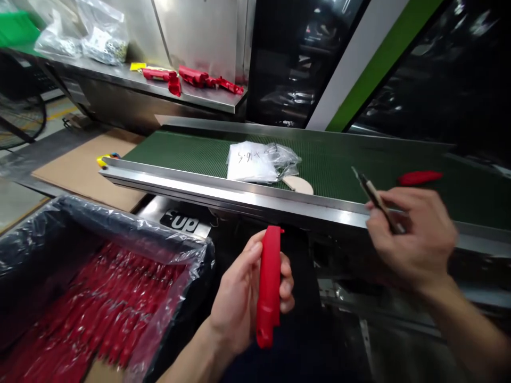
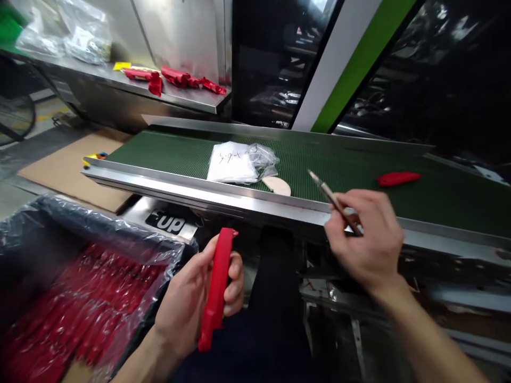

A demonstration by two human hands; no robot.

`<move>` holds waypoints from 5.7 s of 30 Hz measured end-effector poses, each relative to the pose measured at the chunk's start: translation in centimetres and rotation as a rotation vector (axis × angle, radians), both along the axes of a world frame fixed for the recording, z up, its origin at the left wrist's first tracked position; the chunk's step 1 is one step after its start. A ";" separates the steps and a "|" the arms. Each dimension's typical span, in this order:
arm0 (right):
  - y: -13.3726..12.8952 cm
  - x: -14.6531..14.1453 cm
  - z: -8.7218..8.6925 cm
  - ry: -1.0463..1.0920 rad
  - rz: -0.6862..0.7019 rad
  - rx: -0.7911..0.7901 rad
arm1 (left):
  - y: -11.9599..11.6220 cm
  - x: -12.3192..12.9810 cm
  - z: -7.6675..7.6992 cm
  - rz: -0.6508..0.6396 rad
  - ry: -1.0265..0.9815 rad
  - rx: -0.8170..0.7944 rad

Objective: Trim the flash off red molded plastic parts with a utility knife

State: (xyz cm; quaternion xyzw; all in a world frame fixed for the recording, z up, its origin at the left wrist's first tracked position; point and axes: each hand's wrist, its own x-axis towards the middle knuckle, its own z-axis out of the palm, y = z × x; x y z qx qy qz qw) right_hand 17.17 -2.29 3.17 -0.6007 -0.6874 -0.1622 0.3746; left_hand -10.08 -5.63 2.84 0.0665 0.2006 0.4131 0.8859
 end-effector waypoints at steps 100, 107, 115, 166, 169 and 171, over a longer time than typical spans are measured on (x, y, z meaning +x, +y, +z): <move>-9.8 -5.5 1.3 -0.007 0.461 -0.320 | -2.9 4.3 0.3 -0.069 0.351 0.074; -10.9 -6.2 1.0 -0.014 0.487 -0.334 | -2.3 4.0 0.3 -0.072 0.371 0.097; -12.2 -6.5 1.3 -0.087 0.524 -0.365 | -1.4 4.2 0.6 -0.027 0.298 0.118; -10.3 -5.4 1.1 0.139 0.364 -0.206 | -3.3 3.2 0.8 -0.275 0.215 0.177; -10.4 -5.8 0.9 0.161 0.372 -0.208 | -3.4 3.3 1.0 -0.289 0.142 0.160; -10.4 -6.0 0.9 0.167 0.377 -0.208 | -3.4 3.4 1.1 -0.298 0.108 0.156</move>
